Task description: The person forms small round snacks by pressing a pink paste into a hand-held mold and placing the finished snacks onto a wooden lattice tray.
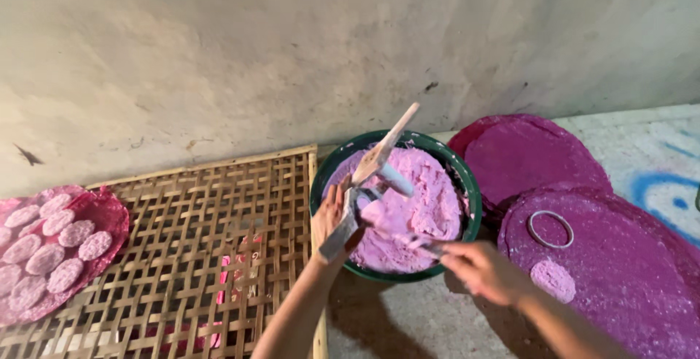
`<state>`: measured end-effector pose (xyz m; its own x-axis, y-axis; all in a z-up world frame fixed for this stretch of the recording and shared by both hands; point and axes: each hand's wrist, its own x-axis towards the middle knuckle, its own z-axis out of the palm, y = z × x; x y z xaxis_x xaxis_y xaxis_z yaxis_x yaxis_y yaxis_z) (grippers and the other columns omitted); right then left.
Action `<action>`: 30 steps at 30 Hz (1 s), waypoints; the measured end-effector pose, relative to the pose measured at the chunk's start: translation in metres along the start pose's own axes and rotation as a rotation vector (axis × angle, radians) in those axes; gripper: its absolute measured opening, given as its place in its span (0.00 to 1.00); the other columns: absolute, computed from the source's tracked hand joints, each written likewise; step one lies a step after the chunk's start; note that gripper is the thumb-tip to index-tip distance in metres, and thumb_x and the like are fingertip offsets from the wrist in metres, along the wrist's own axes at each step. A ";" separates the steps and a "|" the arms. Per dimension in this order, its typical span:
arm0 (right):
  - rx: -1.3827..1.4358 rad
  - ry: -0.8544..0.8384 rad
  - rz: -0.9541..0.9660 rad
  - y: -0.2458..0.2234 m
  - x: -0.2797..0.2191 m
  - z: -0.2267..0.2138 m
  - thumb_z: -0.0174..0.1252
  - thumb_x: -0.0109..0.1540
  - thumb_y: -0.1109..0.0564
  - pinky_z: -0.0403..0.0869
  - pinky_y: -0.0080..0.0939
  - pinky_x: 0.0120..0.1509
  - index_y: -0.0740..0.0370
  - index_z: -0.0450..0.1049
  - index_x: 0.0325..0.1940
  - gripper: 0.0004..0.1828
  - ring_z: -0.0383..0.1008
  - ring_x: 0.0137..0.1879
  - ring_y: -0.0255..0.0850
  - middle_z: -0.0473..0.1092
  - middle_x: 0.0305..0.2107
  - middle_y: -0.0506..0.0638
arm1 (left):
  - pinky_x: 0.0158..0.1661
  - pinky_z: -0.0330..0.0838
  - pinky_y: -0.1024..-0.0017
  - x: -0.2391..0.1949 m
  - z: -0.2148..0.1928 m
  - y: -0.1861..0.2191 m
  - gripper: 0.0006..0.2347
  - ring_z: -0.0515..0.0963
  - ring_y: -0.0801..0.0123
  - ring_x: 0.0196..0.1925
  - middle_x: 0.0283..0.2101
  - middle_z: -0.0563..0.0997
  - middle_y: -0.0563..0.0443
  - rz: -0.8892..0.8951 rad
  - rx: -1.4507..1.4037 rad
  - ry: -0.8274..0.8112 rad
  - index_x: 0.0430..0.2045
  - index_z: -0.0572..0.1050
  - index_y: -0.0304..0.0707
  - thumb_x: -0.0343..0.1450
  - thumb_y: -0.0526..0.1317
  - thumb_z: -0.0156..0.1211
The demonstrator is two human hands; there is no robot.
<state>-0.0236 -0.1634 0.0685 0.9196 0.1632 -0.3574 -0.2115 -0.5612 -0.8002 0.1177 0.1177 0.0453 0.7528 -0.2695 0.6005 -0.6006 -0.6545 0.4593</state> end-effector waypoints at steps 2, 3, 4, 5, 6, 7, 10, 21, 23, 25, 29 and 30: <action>-0.068 -0.134 0.066 -0.018 0.000 -0.043 0.52 0.67 0.50 0.65 0.34 0.24 0.53 0.79 0.57 0.18 0.63 0.20 0.34 0.64 0.17 0.47 | 0.31 0.79 0.59 0.001 -0.002 -0.001 0.29 0.81 0.50 0.41 0.51 0.75 0.41 -0.107 0.085 -0.282 0.67 0.60 0.45 0.69 0.39 0.59; -0.195 -0.158 -0.014 -0.029 0.009 -0.056 0.53 0.67 0.50 0.65 0.34 0.25 0.56 0.80 0.53 0.16 0.65 0.22 0.34 0.67 0.18 0.46 | 0.29 0.80 0.60 0.001 0.000 0.002 0.24 0.82 0.54 0.40 0.52 0.75 0.43 -0.158 0.127 -0.422 0.69 0.59 0.48 0.75 0.35 0.52; -0.322 -0.182 -0.096 -0.042 0.019 -0.066 0.54 0.67 0.50 0.66 0.34 0.26 0.58 0.81 0.50 0.15 0.67 0.23 0.33 0.69 0.18 0.46 | 0.32 0.80 0.60 0.000 0.004 0.006 0.29 0.82 0.54 0.42 0.53 0.75 0.44 -0.143 0.127 -0.453 0.69 0.60 0.50 0.70 0.37 0.58; -0.449 -0.204 -0.180 -0.052 0.024 -0.066 0.56 0.67 0.51 0.66 0.33 0.27 0.61 0.82 0.46 0.14 0.69 0.25 0.32 0.72 0.19 0.45 | 0.34 0.80 0.60 -0.004 0.009 0.014 0.34 0.82 0.55 0.44 0.53 0.76 0.45 -0.128 0.127 -0.484 0.69 0.61 0.51 0.64 0.39 0.64; -0.637 -0.195 -0.105 -0.060 0.028 -0.054 0.54 0.67 0.54 0.69 0.35 0.27 0.61 0.78 0.48 0.12 0.71 0.26 0.34 0.71 0.22 0.46 | 0.37 0.80 0.59 -0.008 0.015 0.021 0.39 0.82 0.56 0.46 0.53 0.76 0.46 -0.112 0.127 -0.508 0.68 0.61 0.52 0.58 0.42 0.70; -0.825 -0.183 -0.028 -0.068 0.032 -0.032 0.51 0.67 0.57 0.72 0.36 0.28 0.61 0.74 0.50 0.11 0.72 0.26 0.36 0.71 0.24 0.48 | 0.39 0.78 0.58 -0.010 0.020 0.023 0.39 0.81 0.53 0.47 0.57 0.75 0.44 -0.102 0.082 -0.519 0.66 0.63 0.51 0.56 0.45 0.74; -1.313 0.087 -0.437 -0.084 0.018 0.015 0.51 0.66 0.62 0.76 0.40 0.28 0.67 0.71 0.47 0.07 0.74 0.28 0.40 0.72 0.28 0.53 | 0.47 0.74 0.56 -0.027 0.033 0.019 0.39 0.79 0.51 0.50 0.60 0.75 0.41 -0.043 -0.127 -0.492 0.61 0.69 0.46 0.54 0.50 0.81; -1.161 0.149 -0.263 -0.155 -0.057 -0.046 0.57 0.56 0.60 0.79 0.49 0.34 0.52 0.72 0.51 0.19 0.81 0.34 0.49 0.75 0.35 0.49 | 0.42 0.76 0.58 -0.034 -0.007 -0.009 0.30 0.82 0.49 0.44 0.52 0.80 0.44 -0.145 -0.151 -0.401 0.53 0.73 0.41 0.58 0.48 0.75; -1.140 0.120 -0.306 -0.157 -0.044 -0.039 0.56 0.56 0.62 0.79 0.51 0.33 0.55 0.73 0.49 0.17 0.80 0.34 0.52 0.75 0.34 0.52 | 0.45 0.76 0.58 -0.029 -0.013 0.004 0.29 0.82 0.46 0.48 0.52 0.80 0.40 -0.011 -0.217 -0.288 0.53 0.73 0.38 0.60 0.49 0.75; -1.104 0.144 -0.379 -0.160 -0.031 -0.032 0.55 0.58 0.61 0.78 0.53 0.30 0.56 0.74 0.47 0.13 0.80 0.33 0.53 0.74 0.32 0.54 | 0.47 0.77 0.58 -0.017 -0.008 0.014 0.29 0.83 0.46 0.48 0.49 0.81 0.39 -0.014 -0.303 -0.273 0.54 0.73 0.38 0.61 0.50 0.73; -1.383 0.054 -0.441 -0.158 -0.003 0.022 0.51 0.58 0.65 0.78 0.52 0.31 0.70 0.73 0.38 0.07 0.79 0.30 0.50 0.74 0.29 0.61 | 0.47 0.76 0.56 -0.039 0.011 0.022 0.29 0.83 0.45 0.44 0.42 0.83 0.38 -0.046 -0.366 -0.348 0.52 0.73 0.38 0.58 0.51 0.73; -1.275 0.048 -0.400 -0.157 -0.004 0.022 0.51 0.60 0.64 0.78 0.51 0.32 0.67 0.73 0.37 0.06 0.80 0.30 0.50 0.74 0.29 0.61 | 0.47 0.75 0.54 -0.040 0.016 0.019 0.30 0.82 0.43 0.44 0.42 0.82 0.36 0.035 -0.335 -0.313 0.50 0.73 0.36 0.56 0.50 0.75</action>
<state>-0.0014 -0.0586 0.1847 0.8615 0.4795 -0.1673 0.5042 -0.8467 0.1699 0.0807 0.1051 0.0199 0.7446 -0.5217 0.4165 -0.6424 -0.3901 0.6597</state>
